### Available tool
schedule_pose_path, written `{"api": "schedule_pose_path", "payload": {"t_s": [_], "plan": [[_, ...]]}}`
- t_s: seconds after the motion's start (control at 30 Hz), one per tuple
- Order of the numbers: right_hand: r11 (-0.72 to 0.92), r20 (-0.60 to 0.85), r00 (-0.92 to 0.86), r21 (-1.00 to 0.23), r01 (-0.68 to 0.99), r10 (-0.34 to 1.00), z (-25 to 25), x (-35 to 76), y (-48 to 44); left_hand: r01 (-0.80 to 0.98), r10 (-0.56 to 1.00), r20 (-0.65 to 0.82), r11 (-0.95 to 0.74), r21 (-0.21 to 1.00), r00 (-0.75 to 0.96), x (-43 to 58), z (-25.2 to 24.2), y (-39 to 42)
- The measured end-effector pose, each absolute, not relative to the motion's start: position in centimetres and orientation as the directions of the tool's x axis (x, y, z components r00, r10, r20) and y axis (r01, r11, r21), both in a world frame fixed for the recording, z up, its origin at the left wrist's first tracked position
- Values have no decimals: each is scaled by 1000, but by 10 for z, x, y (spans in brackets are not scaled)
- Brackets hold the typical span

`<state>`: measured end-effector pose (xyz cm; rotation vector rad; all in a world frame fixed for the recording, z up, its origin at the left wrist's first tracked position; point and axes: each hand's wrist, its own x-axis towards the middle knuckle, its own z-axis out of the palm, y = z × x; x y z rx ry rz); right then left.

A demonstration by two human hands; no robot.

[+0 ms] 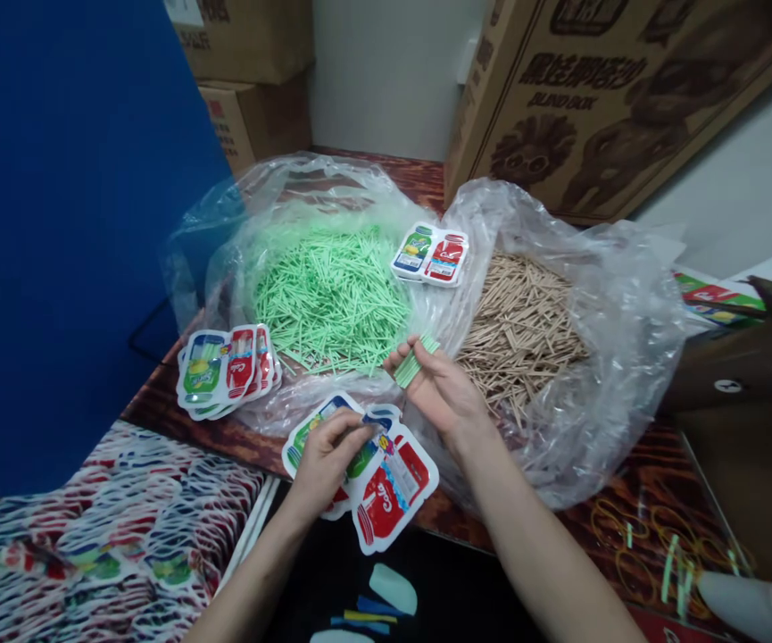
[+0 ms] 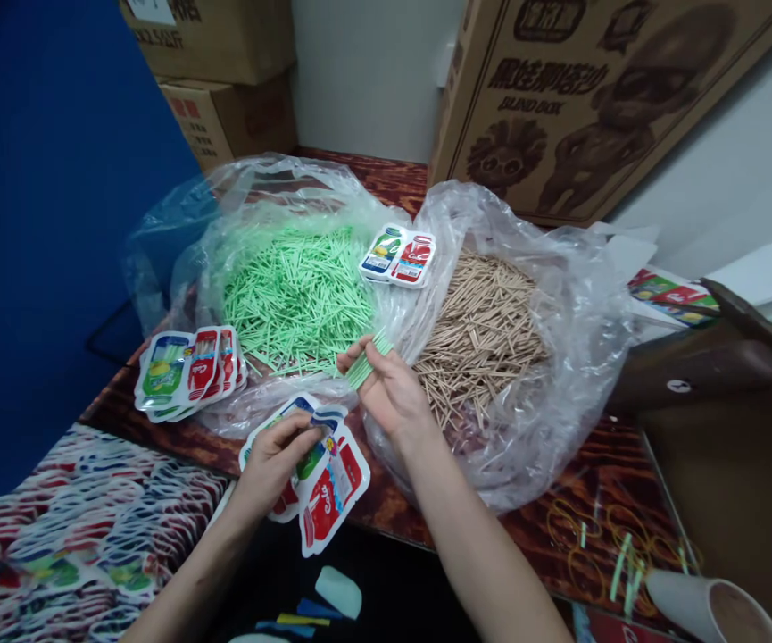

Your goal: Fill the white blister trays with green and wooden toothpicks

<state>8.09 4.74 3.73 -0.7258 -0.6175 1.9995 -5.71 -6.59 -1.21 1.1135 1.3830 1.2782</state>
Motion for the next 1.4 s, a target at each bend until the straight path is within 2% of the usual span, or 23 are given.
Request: {"api": "schedule_pose_path", "payload": {"t_s": [0.1, 0.27, 0.43, 0.5, 0.63, 0.7, 0.8, 0.97, 1.1, 1.3, 1.33, 1.4], "plan": [[-463, -238, -426, -681, -568, 873, 42, 82, 38, -23, 982, -93, 91, 996, -163, -52, -13, -67], [-495, -234, -524, -751, -437, 819, 47, 83, 19, -140, 980, -153, 134, 981, -129, -46, -10, -65], [-471, -265, -647, -867, -165, 715, 52, 99, 7, -85, 979, -97, 83, 993, -179, -44, -9, -61], [-383, -251, -651, -921, -65, 716, 57, 108, 4, -74, 979, -59, 45, 996, -196, -44, -9, -60], [-50, -90, -465, -994, 98, 881, 60, 117, -3, -84, 974, -48, 30, 996, -223, -44, -5, -57], [135, 40, -424, -971, 197, 905, 57, 117, -8, -91, 972, -44, 23, 996, -229, -42, -3, -55], [323, 155, -481, -901, 289, 863, 52, 113, -15, -108, 975, -40, 16, 994, -219, -40, -1, -55], [361, 205, -384, -844, 396, 900, 54, 118, -24, -175, 973, -98, 62, 983, -209, -39, -6, -57], [431, 213, -461, -786, 443, 862, 54, 124, -29, -155, 973, -100, 68, 986, -210, -35, -9, -57], [417, 241, -383, -769, 485, 892, 48, 130, -34, -162, 978, -117, 89, 983, -172, -31, -1, -60], [426, 237, -397, -752, 503, 887, 49, 132, -35, -153, 983, -122, 100, 983, -139, -34, 2, -61], [450, 245, -414, -723, 524, 877, 51, 135, -39, -122, 986, -160, 164, 979, 41, -44, 7, -64]]}}
